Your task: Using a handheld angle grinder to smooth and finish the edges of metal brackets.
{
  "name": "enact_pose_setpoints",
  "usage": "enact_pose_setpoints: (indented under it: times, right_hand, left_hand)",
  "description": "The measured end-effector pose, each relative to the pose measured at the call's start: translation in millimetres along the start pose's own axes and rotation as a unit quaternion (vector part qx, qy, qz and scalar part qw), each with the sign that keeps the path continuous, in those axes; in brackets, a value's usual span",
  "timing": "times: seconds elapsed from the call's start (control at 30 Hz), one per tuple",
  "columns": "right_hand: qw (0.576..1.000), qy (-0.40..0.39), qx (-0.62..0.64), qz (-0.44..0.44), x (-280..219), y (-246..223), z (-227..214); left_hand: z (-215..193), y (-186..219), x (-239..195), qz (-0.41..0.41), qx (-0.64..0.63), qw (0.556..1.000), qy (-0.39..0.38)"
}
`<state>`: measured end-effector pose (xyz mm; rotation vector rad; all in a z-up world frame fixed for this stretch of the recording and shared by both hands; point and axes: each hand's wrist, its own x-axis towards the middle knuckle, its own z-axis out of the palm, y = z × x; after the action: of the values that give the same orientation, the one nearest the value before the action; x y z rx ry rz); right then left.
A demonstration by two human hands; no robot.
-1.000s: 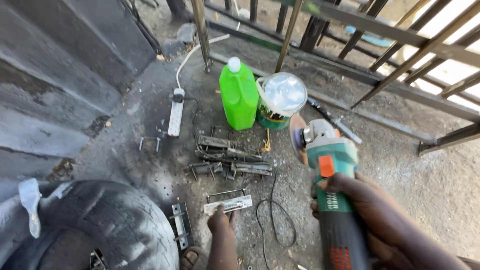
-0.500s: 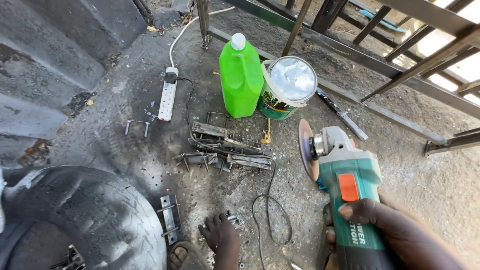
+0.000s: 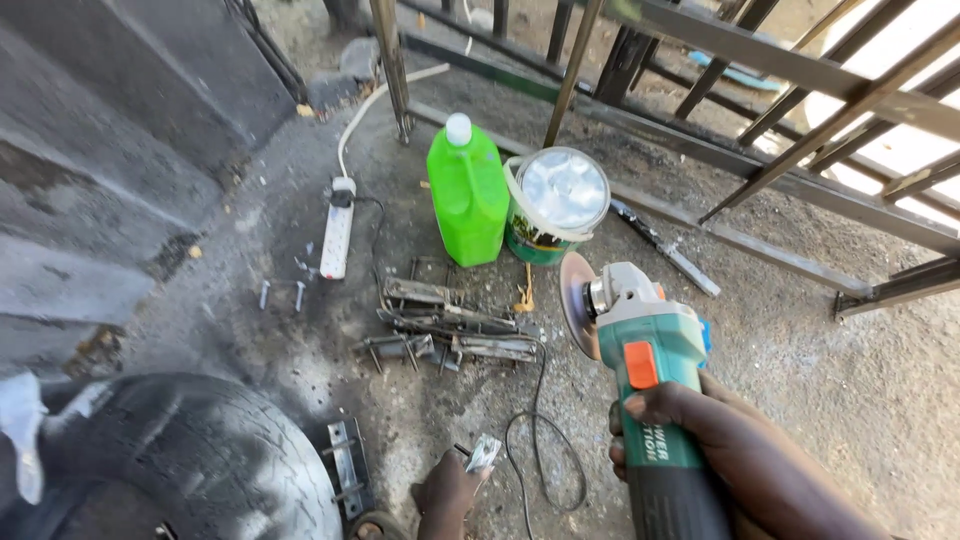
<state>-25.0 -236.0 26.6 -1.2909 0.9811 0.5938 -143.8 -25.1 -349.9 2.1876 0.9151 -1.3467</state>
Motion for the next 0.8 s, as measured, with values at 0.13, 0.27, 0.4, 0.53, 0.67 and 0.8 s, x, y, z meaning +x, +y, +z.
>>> enact_pose_setpoints:
  times: [0.13,0.27,0.4,0.53,0.67,0.8]
  right_hand:
    - [0.999,-0.023,0.031,-0.023,-14.2,-15.4,5.8]
    - [0.996,-0.05,0.057,-0.043,-8.2,-17.6,-4.3]
    - [0.992,-0.074,0.074,-0.065,-5.4,-19.5,-6.5]
    - [0.991,-0.091,0.085,-0.056,-7.6,-18.6,-6.9]
    - [0.991,-0.093,0.089,-0.042,-10.0,-18.5,-3.1]
    - [0.994,-0.091,0.057,-0.038,-15.4,-16.6,2.5]
  left_hand:
    - [-51.4,30.1,-3.8,0.036,-0.184,0.982,0.034]
    - [-137.0,59.2,-74.8,0.147,-0.444,0.883,0.047]
    - [-215.1,75.2,-154.2,0.221,-0.563,0.794,0.065]
    - [-245.4,71.5,-244.2,0.254,-0.531,0.796,0.142]
    - [-246.0,65.2,-267.7,0.21,-0.631,0.726,0.175]
    - [-255.7,73.2,-264.9,0.168,-0.712,0.657,0.179]
